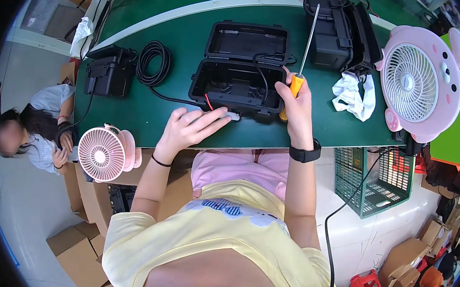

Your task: Assembling electronic component housing and wiring for solar equipment using a screwdriver.

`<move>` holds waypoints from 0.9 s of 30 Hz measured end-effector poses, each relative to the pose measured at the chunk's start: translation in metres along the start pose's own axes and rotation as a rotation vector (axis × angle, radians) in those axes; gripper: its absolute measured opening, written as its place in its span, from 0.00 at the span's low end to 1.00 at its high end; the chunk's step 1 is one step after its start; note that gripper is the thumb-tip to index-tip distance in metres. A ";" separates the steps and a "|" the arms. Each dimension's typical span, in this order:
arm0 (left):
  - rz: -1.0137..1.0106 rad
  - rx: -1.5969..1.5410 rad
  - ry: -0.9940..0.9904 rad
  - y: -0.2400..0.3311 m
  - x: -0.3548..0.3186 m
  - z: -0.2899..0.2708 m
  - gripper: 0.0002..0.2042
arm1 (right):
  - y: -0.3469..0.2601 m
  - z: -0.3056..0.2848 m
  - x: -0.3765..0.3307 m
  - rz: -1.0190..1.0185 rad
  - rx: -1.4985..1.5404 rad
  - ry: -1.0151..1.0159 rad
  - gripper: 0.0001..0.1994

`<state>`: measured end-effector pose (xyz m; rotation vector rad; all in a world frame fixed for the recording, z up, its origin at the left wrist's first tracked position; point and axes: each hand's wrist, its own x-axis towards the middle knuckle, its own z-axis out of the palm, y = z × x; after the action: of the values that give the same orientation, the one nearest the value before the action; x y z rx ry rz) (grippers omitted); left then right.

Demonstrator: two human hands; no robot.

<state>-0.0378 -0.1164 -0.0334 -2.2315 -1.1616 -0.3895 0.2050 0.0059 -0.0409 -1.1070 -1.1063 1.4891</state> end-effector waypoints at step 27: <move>-1.050 -1.574 0.601 -0.023 0.020 0.013 0.06 | -0.008 0.010 0.036 -0.060 0.044 -0.227 0.13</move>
<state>-0.0454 -0.0852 -0.0249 -1.7400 -1.8028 -2.9324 0.1916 0.0413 -0.0361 -0.8823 -1.2437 1.6119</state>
